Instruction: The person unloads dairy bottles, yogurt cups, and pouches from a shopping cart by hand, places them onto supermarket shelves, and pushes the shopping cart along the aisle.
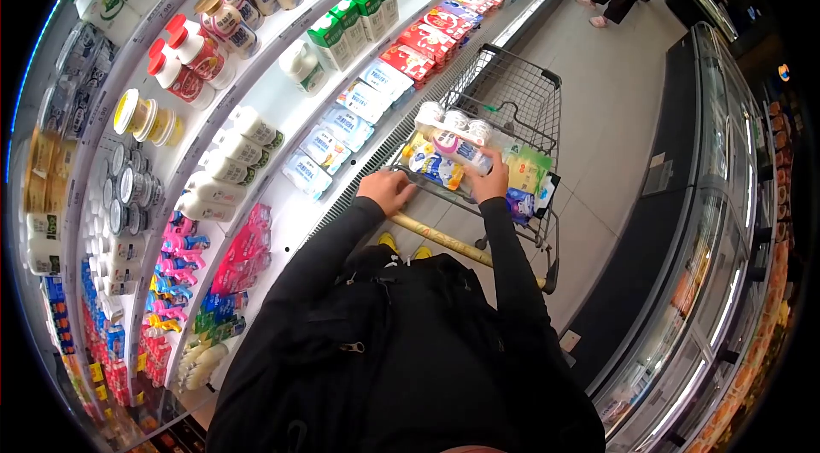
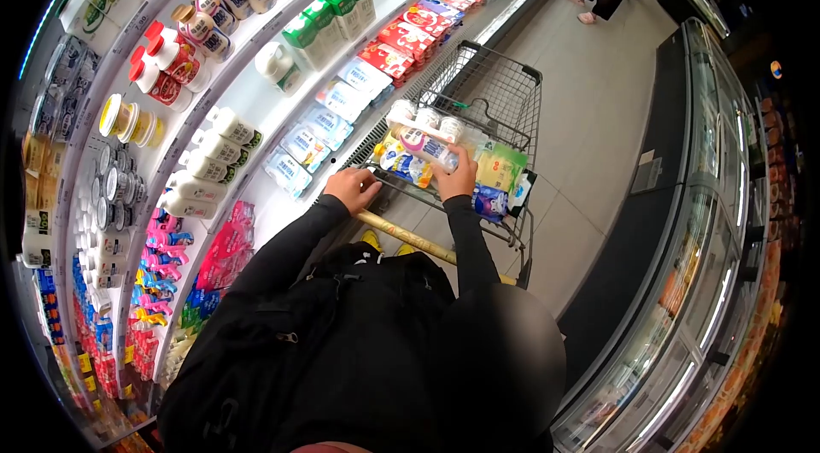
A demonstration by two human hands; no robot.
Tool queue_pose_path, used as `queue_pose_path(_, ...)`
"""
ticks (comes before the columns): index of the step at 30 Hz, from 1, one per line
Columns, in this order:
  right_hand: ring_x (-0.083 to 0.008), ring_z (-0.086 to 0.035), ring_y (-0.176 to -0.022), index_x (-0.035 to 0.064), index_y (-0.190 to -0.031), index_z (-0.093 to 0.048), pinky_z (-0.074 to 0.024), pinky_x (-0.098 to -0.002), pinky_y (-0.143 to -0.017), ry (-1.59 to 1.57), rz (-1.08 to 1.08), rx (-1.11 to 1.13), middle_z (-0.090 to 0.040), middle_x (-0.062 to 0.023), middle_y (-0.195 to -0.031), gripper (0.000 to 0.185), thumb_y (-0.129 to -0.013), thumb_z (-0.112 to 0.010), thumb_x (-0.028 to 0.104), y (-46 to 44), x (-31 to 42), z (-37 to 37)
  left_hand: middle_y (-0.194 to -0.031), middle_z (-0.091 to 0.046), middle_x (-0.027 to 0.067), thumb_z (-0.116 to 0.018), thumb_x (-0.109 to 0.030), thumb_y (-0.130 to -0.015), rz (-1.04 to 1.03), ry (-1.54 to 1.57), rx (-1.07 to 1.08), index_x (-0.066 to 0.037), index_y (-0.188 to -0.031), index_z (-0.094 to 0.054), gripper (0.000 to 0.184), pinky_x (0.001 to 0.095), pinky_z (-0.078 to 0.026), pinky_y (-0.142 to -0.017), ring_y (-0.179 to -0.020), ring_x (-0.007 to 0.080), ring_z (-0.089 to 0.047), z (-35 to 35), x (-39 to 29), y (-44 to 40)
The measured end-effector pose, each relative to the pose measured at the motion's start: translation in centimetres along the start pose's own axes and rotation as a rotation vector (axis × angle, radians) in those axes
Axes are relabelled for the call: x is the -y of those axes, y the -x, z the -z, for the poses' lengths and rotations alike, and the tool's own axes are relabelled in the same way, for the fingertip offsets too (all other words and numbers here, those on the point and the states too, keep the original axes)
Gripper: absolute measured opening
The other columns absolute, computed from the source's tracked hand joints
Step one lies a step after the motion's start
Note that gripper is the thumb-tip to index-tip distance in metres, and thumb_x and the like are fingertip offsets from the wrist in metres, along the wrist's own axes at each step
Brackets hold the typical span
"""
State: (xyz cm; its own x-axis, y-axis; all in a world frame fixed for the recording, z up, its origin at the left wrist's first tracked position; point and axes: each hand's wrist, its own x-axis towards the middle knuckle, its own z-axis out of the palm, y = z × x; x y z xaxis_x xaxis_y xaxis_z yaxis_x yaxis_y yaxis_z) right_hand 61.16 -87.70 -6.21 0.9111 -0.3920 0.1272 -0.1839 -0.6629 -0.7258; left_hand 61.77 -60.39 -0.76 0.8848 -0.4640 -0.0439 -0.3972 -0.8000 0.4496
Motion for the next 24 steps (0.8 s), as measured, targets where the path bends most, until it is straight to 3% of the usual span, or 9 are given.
queue_pose_path(2, -0.0315, -0.068, -0.1, 0.0108, -0.126, -0.056, -0.0577, -0.0399, -0.085, -0.726, -0.168, 0.165, -0.064, -0.0155, -0.119, 0.051, -0.085, -0.085, 0.018, 0.9, -0.1, -0.1, -0.097, -0.075, 0.0092, -0.073, -0.037, -0.09, -0.017, 0.274, -0.147, -0.007, -0.107, -0.073, 0.034, 0.0395, -0.055, -0.083, -0.096, 0.0283, -0.069, -1.1, -0.7, 0.0)
queue_pose_path(3, -0.0262, -0.071, -0.093, 0.0097, -0.129, -0.052, -0.061, -0.0395, -0.077, -0.995, -0.378, 0.27, -0.067, -0.0139, -0.116, 0.046, -0.095, -0.077, 0.028, 2.1, 3.7, 2.4, -0.115, -0.073, 0.0115, -0.076, -0.039, -0.09, -0.001, 0.407, -0.083, -0.005, -0.127, -0.066, 0.052, 0.0387, -0.053, -0.092, -0.111, 0.0259, -0.066, -0.9, -1.4, -0.3)
queue_pose_path(4, -0.0262, -0.071, -0.093, 0.0097, -0.129, -0.052, -0.061, -0.0395, -0.077, -0.993, -0.392, 0.259, -0.067, -0.0139, -0.116, 0.046, -0.095, -0.077, 0.028, 2.9, 4.9, 3.2, -0.133, -0.066, 0.0167, -0.075, -0.039, -0.093, 0.024, 0.598, -0.019, -0.004, -0.146, -0.051, 0.068, 0.0393, -0.052, -0.095, -0.118, 0.026, -0.065, -1.0, -2.2, -0.6)
queue_pose_path(6, -0.0243, -0.071, -0.092, 0.0126, -0.135, -0.046, -0.0618, -0.043, -0.077, -1.439, -0.421, 0.584, -0.066, -0.0127, -0.114, 0.048, -0.103, -0.062, 0.044, 3.8, 6.2, 4.0, -0.138, -0.062, 0.0221, -0.077, -0.042, -0.092, 0.029, 0.904, -0.005, -0.003, -0.154, -0.039, 0.083, 0.0396, -0.051, -0.1, -0.121, 0.0291, -0.064, -1.4, -3.4, -1.2)
queue_pose_path(9, -0.024, -0.071, -0.092, 0.0156, -0.14, -0.04, -0.0615, -0.0423, -0.077, -1.543, -0.444, 0.734, -0.064, -0.013, -0.121, 0.056, -0.105, -0.047, 0.059, 4.1, 7.9, 3.6, -0.141, -0.058, 0.0229, -0.076, -0.04, -0.093, 0.068, 1.091, 0.07, -0.001, -0.158, -0.031, 0.088, 0.0388, -0.051, -0.1, -0.121, 0.0285, -0.063, 1.7, -5.5, -1.6)
queue_pose_path(12, -0.0249, -0.071, -0.092, 0.0166, -0.144, -0.036, -0.0613, -0.043, -0.077, -1.437, -0.336, 0.821, -0.062, -0.0126, -0.129, 0.06, -0.105, -0.043, 0.062, 3.1, 9.1, 2.2, -0.14, -0.057, 0.0238, -0.076, -0.037, -0.093, -0.033, 1.141, 0.018, 0.0, -0.157, -0.032, 0.086, 0.0379, -0.052, -0.099, -0.119, 0.0283, -0.063, 2.9, -4.3, -2.7)
queue_pose_path(18, -0.0206, -0.066, -0.11, 0.0127, -0.149, -0.038, -0.0596, -0.0383, -0.079, -1.333, -0.239, 0.783, -0.06, -0.0097, -0.129, 0.049, -0.111, -0.046, 0.043, -0.6, 14.4, -1.6, -0.131, -0.055, 0.0165, -0.079, -0.035, -0.09, -0.086, 0.872, -0.269, 0.0, -0.151, -0.046, 0.078, 0.0358, -0.051, -0.095, -0.117, 0.0259, -0.059, 7.5, -0.1, -3.3)
queue_pose_path(21, -0.0121, -0.064, -0.107, 0.0033, -0.147, -0.048, -0.055, -0.0269, -0.079, -1.052, -0.045, 0.818, -0.064, -0.0069, -0.121, 0.052, -0.109, -0.053, 0.039, -4.3, 16.4, -5.3, -0.112, -0.047, 0.0071, -0.079, -0.03, -0.09, 0.0, 0.696, -0.408, -0.002, -0.156, -0.042, 0.081, 0.0318, -0.048, -0.085, -0.102, 0.0186, -0.051, 10.5, 2.6, -3.8)
queue_pose_path(24, -0.0155, -0.063, -0.105, -0.0001, -0.148, -0.047, -0.0539, -0.0297, -0.085, -0.913, 0.233, 0.767, -0.064, -0.0106, -0.127, 0.053, -0.108, -0.058, 0.032, -8.2, 21.2, -8.5, -0.12, -0.052, 0.0105, -0.08, -0.027, -0.088, 0.018, 0.514, -0.569, -0.003, -0.157, -0.041, 0.082, 0.0328, -0.049, -0.086, -0.106, 0.0219, -0.055, 13.8, 6.1, -5.0)
